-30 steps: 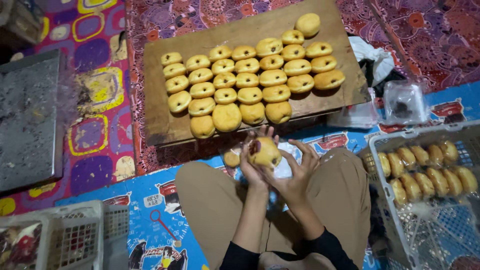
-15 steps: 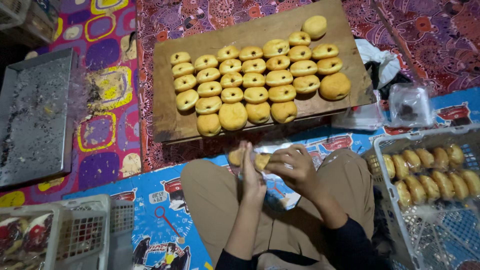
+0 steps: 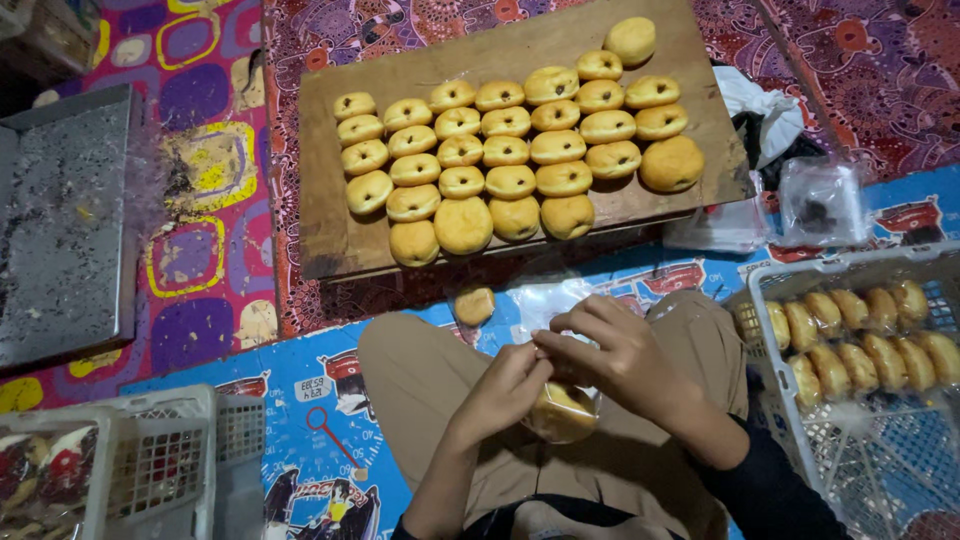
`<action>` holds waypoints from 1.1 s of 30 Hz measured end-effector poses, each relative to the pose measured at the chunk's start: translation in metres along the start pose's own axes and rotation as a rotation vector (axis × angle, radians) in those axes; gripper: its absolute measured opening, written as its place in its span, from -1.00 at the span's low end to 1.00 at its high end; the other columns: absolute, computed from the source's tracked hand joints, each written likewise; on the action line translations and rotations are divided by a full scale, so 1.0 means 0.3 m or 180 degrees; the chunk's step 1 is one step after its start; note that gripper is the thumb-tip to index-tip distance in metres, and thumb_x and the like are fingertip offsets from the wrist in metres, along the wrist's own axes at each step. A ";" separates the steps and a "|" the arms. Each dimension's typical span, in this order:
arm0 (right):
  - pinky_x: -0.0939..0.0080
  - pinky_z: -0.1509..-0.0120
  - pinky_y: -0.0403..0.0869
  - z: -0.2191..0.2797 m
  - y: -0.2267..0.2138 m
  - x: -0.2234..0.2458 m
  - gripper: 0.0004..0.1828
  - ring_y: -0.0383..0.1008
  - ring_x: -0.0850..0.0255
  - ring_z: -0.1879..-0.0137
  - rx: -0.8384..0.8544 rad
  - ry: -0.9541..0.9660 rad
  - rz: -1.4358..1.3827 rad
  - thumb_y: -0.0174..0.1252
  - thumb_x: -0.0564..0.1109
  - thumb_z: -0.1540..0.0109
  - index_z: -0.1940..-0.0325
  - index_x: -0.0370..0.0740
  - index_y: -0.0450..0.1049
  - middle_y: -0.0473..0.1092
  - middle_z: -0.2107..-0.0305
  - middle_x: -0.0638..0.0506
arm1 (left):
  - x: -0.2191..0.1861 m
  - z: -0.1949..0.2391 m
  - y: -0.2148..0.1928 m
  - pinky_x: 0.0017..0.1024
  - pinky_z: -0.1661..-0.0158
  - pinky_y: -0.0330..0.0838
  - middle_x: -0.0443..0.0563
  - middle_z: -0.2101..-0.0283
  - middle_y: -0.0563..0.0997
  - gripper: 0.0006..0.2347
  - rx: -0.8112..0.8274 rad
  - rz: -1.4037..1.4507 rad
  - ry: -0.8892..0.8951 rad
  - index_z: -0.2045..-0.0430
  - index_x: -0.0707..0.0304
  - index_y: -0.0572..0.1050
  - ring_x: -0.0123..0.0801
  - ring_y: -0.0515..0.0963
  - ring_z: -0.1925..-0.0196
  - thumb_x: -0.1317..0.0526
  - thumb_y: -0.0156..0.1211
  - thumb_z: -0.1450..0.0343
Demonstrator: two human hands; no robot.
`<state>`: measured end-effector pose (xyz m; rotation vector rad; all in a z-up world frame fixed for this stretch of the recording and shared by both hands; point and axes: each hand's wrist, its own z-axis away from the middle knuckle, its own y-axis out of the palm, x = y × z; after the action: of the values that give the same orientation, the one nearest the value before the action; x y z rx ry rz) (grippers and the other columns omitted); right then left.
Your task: The person sits on the floor and individually places small round buns into clear plastic bags. They seal each bag and place it into a white plastic crate. The person repeats this process for many buns taken from a wooden board.
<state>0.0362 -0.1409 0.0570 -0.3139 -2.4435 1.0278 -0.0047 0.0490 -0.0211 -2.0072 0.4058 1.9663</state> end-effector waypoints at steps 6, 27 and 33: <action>0.06 0.03 0.51 0.048 0.029 0.009 -0.48 0.49 0.02 0.08 0.0467 -0.0490 0.0399 0.31 -0.22 0.06 0.03 -0.44 0.52 0.47 0.18 -0.11 | 0.000 0.028 -0.034 -0.16 0.32 0.45 0.40 0.42 0.57 -0.86 0.0042 -0.1052 0.0026 0.40 0.59 0.43 -0.04 0.61 0.37 0.36 0.01 -0.45; 0.13 -0.21 0.54 0.101 0.533 0.008 0.03 0.48 0.02 -0.25 -0.0423 0.2022 -0.1850 0.45 -0.08 -0.08 -0.52 -0.18 0.04 0.17 -0.38 -0.06 | 0.028 0.195 0.025 -0.28 -0.31 0.20 0.29 -0.45 0.23 -0.49 -0.2666 -0.1040 0.0363 -0.41 0.50 0.07 -0.10 0.28 -0.44 0.17 -0.07 -0.59; 0.24 -0.26 0.52 0.111 0.535 0.093 -0.35 0.47 0.24 -0.25 -0.0456 0.3186 -0.4582 0.08 0.05 -0.36 -0.52 -0.16 0.18 0.40 -0.22 -0.01 | 0.139 0.185 -0.200 -0.38 0.01 0.47 0.24 0.10 0.65 -0.77 -0.2220 -0.0141 -0.0460 0.05 0.46 0.50 -0.33 0.58 0.04 0.20 0.05 -0.59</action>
<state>0.0001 -0.0395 -0.0696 0.6716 -1.2163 -0.0320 -0.0303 0.1266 -0.0628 -2.1783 -0.4193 2.4253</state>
